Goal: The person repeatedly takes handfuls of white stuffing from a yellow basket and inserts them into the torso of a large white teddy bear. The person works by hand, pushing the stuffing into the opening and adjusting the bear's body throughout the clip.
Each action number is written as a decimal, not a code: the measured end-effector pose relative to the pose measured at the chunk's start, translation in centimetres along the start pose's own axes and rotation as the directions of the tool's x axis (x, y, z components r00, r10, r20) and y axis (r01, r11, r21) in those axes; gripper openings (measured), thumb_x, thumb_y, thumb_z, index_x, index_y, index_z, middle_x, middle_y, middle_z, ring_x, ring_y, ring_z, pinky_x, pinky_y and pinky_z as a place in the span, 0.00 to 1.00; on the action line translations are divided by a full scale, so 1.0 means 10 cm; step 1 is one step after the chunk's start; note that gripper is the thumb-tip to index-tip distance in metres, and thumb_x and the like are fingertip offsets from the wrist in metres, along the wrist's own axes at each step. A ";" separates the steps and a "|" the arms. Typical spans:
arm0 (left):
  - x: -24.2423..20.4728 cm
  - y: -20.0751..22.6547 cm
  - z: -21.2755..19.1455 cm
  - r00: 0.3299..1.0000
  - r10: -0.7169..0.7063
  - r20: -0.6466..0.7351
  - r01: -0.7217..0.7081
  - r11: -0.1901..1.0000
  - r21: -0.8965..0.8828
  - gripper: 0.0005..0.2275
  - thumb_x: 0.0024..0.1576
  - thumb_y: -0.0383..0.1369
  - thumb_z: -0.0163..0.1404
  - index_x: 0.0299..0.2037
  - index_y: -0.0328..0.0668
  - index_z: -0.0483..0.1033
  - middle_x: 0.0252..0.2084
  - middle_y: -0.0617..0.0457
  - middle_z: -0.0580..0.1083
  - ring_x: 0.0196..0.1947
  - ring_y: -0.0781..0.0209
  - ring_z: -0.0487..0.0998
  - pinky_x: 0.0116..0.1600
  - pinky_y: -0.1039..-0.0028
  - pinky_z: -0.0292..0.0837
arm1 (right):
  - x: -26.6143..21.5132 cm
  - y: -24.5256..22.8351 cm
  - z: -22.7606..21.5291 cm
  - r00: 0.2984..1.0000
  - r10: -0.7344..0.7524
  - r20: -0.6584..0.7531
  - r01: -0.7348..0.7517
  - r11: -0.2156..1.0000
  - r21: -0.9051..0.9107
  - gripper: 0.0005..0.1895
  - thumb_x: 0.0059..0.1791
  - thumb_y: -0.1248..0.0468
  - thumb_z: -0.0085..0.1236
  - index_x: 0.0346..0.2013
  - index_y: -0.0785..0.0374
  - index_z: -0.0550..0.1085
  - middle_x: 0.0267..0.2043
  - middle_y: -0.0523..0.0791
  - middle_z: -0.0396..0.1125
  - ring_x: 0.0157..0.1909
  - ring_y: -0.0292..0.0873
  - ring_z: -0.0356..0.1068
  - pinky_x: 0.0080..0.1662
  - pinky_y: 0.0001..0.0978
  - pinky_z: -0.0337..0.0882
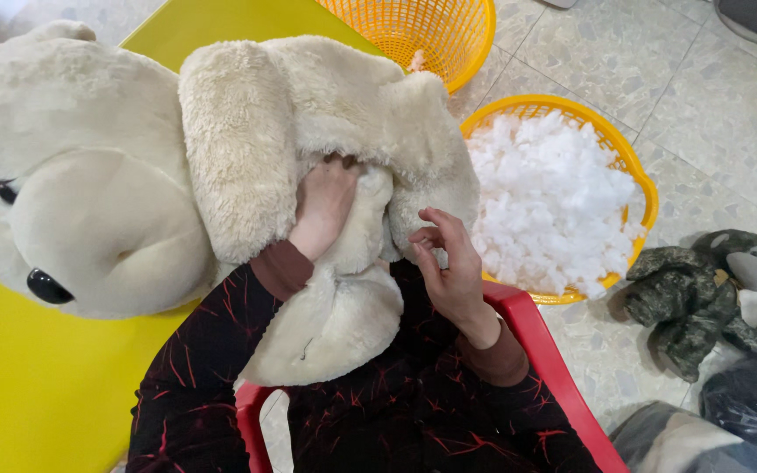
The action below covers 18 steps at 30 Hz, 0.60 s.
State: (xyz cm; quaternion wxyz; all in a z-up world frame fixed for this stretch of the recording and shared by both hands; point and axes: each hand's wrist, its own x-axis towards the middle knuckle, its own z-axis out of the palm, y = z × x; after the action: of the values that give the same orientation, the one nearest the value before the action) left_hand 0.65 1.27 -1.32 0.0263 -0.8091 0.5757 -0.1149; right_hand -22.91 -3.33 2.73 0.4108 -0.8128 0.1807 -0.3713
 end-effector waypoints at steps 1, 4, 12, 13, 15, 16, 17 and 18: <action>0.02 0.00 0.05 1.000 0.003 0.013 -0.003 1.000 0.000 0.15 0.53 0.27 0.53 0.50 0.52 0.78 0.34 0.49 0.77 0.33 0.55 0.80 0.35 0.71 0.77 | -0.01 0.00 -0.02 1.000 0.008 -0.003 -0.008 1.000 -0.005 0.26 0.51 0.78 0.55 0.64 0.68 0.64 0.60 0.53 0.66 0.48 0.41 0.76 0.48 0.31 0.76; 0.04 -0.02 0.05 0.999 0.015 0.033 -0.015 1.000 -0.002 0.09 0.55 0.25 0.53 0.43 0.50 0.81 0.31 0.48 0.77 0.31 0.55 0.82 0.33 0.69 0.77 | -0.05 -0.01 -0.07 1.000 0.019 -0.018 -0.020 1.000 -0.014 0.25 0.52 0.78 0.55 0.64 0.68 0.64 0.60 0.53 0.67 0.48 0.41 0.76 0.47 0.31 0.76; -0.14 -0.12 -0.60 0.992 0.046 -0.120 -0.073 0.970 -0.231 0.01 0.52 0.19 0.53 0.30 0.28 0.78 0.36 0.39 0.73 0.28 0.53 0.78 0.30 0.67 0.76 | 0.00 0.02 -0.13 0.994 0.084 -0.066 -0.087 0.995 -0.046 0.21 0.51 0.76 0.57 0.59 0.69 0.68 0.55 0.51 0.70 0.42 0.40 0.76 0.43 0.29 0.76; -0.18 -0.12 -0.69 0.985 0.032 -0.172 -0.078 0.959 -0.271 0.01 0.51 0.18 0.54 0.30 0.28 0.77 0.38 0.38 0.73 0.30 0.51 0.78 0.33 0.65 0.76 | 0.02 0.03 -0.12 0.996 0.061 -0.068 -0.065 0.997 -0.049 0.21 0.51 0.76 0.57 0.59 0.69 0.68 0.55 0.51 0.70 0.43 0.40 0.76 0.44 0.29 0.76; -0.23 -0.12 -0.86 0.962 -0.004 -0.273 -0.095 0.932 -0.350 0.02 0.48 0.16 0.54 0.28 0.28 0.76 0.40 0.37 0.72 0.35 0.45 0.78 0.38 0.62 0.77 | 0.04 0.04 -0.11 0.997 0.016 -0.073 -0.020 0.998 -0.054 0.21 0.51 0.77 0.56 0.60 0.70 0.68 0.54 0.51 0.70 0.44 0.40 0.76 0.45 0.30 0.76; -0.23 -0.13 -0.94 0.954 -0.024 -0.299 -0.109 0.901 -0.421 0.03 0.48 0.16 0.54 0.31 0.28 0.77 0.40 0.37 0.72 0.36 0.45 0.78 0.39 0.62 0.76 | 0.05 0.05 -0.11 0.997 0.019 -0.075 -0.024 0.998 -0.061 0.21 0.51 0.77 0.56 0.59 0.70 0.68 0.54 0.51 0.70 0.43 0.40 0.76 0.45 0.30 0.76; -0.24 -0.15 -1.01 0.946 -0.047 -0.320 -0.123 0.863 -0.490 0.05 0.48 0.16 0.53 0.34 0.27 0.78 0.40 0.38 0.72 0.36 0.45 0.77 0.40 0.62 0.76 | 0.04 0.05 -0.11 0.997 0.025 -0.076 -0.031 0.997 -0.068 0.21 0.51 0.76 0.57 0.59 0.70 0.69 0.53 0.51 0.70 0.43 0.40 0.76 0.44 0.30 0.76; -0.25 -0.16 -1.07 0.938 -0.071 -0.339 -0.139 0.819 -0.556 0.07 0.49 0.16 0.53 0.36 0.26 0.79 0.41 0.38 0.71 0.37 0.45 0.77 0.41 0.62 0.76 | 0.03 0.05 -0.11 0.997 0.032 -0.077 -0.037 0.997 -0.075 0.20 0.51 0.76 0.58 0.58 0.70 0.69 0.53 0.51 0.71 0.42 0.40 0.76 0.44 0.29 0.76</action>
State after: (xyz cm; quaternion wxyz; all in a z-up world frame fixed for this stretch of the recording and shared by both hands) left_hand -0.93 5.10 8.94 -0.3167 -0.7359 0.5936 -0.0761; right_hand -23.54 -4.39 2.89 0.3788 -0.8100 0.2242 -0.3876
